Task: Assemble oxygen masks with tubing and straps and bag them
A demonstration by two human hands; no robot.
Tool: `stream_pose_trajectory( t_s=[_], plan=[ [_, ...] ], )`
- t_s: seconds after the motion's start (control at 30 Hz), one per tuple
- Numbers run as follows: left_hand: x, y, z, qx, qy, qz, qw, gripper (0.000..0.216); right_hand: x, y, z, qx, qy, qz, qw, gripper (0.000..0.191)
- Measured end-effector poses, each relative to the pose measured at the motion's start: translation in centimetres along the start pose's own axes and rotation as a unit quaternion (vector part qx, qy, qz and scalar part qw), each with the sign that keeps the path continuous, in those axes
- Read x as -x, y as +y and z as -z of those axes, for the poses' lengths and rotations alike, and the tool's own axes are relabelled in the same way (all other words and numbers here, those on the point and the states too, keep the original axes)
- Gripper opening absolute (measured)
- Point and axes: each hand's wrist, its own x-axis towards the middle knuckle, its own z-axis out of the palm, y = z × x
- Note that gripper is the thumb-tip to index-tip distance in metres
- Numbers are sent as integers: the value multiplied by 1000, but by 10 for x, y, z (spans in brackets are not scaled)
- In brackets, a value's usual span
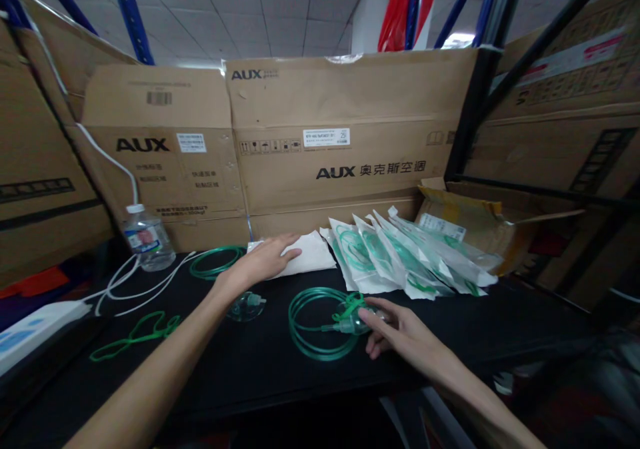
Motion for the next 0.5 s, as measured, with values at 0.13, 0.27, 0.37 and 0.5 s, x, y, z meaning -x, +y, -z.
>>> stream_pose_trajectory(
  t_s=[0.13, 0.27, 0.37, 0.5],
  plan=[
    [61, 54, -29, 139, 83, -80, 983, 34, 9, 4, 11, 234, 105, 142, 956, 43],
    [92, 80, -64, 203, 92, -105, 969, 10, 26, 3, 10, 319, 101, 306, 891, 11],
    [92, 80, -75, 193, 74, -116, 972, 15, 34, 6, 6, 362, 64, 382, 848, 20],
    [84, 76, -78, 180, 63, -127, 973, 14, 30, 11, 2, 440, 40, 387, 809, 42]
  ],
)
